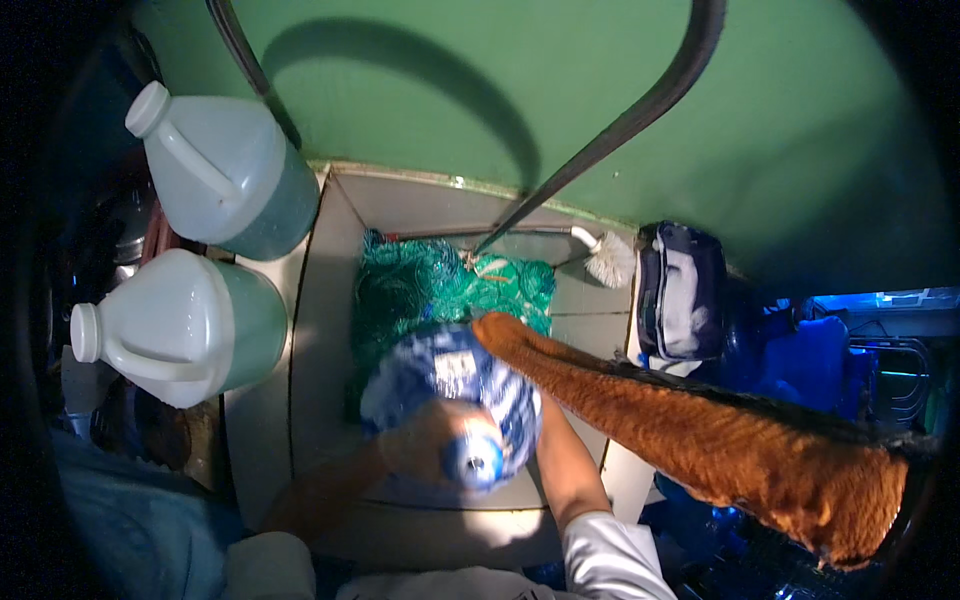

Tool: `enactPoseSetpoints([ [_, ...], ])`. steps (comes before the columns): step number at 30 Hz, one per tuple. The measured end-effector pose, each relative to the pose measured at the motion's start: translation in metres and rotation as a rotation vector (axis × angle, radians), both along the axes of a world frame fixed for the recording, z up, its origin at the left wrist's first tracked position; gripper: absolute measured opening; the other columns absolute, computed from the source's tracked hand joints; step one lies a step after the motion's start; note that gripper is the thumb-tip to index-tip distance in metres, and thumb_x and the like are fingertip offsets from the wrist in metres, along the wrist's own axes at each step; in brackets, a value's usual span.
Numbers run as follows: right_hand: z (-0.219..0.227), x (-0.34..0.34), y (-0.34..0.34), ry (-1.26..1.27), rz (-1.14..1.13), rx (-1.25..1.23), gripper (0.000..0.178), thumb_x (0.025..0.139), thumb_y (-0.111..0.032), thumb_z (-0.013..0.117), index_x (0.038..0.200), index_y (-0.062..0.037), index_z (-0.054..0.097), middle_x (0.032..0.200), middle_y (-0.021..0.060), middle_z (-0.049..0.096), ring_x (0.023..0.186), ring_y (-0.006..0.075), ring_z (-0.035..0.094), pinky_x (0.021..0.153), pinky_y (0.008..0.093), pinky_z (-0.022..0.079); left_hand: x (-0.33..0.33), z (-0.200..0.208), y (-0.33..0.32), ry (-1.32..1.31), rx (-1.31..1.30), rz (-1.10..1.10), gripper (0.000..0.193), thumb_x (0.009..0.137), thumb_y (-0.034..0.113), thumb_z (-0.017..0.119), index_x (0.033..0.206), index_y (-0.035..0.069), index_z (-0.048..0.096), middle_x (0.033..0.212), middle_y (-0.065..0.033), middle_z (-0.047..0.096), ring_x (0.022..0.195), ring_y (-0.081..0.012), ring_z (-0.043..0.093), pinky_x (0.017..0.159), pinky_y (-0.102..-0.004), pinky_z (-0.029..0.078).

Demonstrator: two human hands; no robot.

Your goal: The person scrubs the interior of large water dispenser jugs using a long-handled brush and rinses them under a tap. They handle both blue and yellow jugs, repeatedly inserting the brush, rotating it, and rinsing the interior before setting the jugs aside.

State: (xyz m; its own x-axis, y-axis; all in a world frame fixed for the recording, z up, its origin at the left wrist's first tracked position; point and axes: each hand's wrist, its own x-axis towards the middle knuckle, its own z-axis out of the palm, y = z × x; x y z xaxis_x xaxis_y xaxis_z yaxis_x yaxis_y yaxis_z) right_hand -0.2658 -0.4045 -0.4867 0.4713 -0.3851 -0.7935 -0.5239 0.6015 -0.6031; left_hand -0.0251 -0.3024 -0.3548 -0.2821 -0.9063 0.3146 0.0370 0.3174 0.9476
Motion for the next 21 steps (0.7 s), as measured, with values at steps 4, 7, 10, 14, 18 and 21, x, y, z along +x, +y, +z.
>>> enactPoseSetpoints([
  [4,0.015,-0.004,0.022,-0.328,-0.595,0.217,0.058,0.088,-0.037,0.058,0.137,-0.0065,0.054,0.139,0.0138,0.056,0.130,0.0248,0.050,0.114,0.0424,0.035,-0.020,0.035,0.000,-0.140,-0.173,1.001,0.054,0.066,0.026,0.087,0.109,0.005,0.061,0.101,-0.0171,0.067,0.094,-0.0329,0.066,0.085,-0.0439,0.051],
  [7,0.039,0.008,0.020,-0.305,-0.438,0.088,0.055,0.089,-0.035,0.056,0.136,-0.0060,0.055,0.136,0.0134,0.057,0.127,0.0247,0.052,0.111,0.0421,0.037,-0.001,0.042,-0.001,0.014,-0.035,0.489,0.056,0.066,0.028,0.087,0.110,0.005,0.062,0.102,-0.0163,0.067,0.096,-0.0321,0.066,0.086,-0.0426,0.051],
  [10,0.009,0.040,0.006,-0.221,-0.408,0.171,0.053,0.090,-0.033,0.054,0.135,-0.0055,0.055,0.134,0.0130,0.058,0.124,0.0245,0.053,0.109,0.0418,0.039,0.028,0.034,-0.016,-0.084,0.025,-0.190,0.059,0.065,0.032,0.088,0.111,0.006,0.062,0.101,-0.0145,0.067,0.094,-0.0290,0.067,0.084,-0.0399,0.053],
  [14,-0.070,0.070,0.031,-0.293,-0.593,0.339,0.049,0.092,-0.030,0.052,0.134,-0.0048,0.056,0.130,0.0125,0.060,0.120,0.0243,0.055,0.106,0.0414,0.041,0.011,0.039,-0.015,-0.106,-0.054,0.761,0.058,0.063,0.031,0.087,0.110,0.006,0.063,0.102,-0.0153,0.068,0.096,-0.0309,0.067,0.085,-0.0408,0.053],
  [18,-0.084,0.067,0.045,-0.329,-0.622,0.361,0.046,0.093,-0.027,0.050,0.133,-0.0042,0.057,0.126,0.0120,0.062,0.116,0.0241,0.057,0.103,0.0410,0.044,0.007,0.041,-0.001,-0.005,-0.003,0.452,0.058,0.062,0.030,0.086,0.108,0.006,0.064,0.103,-0.0161,0.068,0.097,-0.0327,0.067,0.087,-0.0417,0.052],
  [21,-0.048,0.064,0.044,-0.364,-0.599,0.341,0.044,0.094,-0.025,0.048,0.132,-0.0037,0.057,0.124,0.0117,0.063,0.113,0.0239,0.059,0.100,0.0408,0.046,0.037,0.030,-0.014,-0.110,0.123,0.076,0.057,0.061,0.030,0.086,0.108,0.005,0.064,0.104,-0.0167,0.068,0.098,-0.0341,0.066,0.088,-0.0424,0.052],
])
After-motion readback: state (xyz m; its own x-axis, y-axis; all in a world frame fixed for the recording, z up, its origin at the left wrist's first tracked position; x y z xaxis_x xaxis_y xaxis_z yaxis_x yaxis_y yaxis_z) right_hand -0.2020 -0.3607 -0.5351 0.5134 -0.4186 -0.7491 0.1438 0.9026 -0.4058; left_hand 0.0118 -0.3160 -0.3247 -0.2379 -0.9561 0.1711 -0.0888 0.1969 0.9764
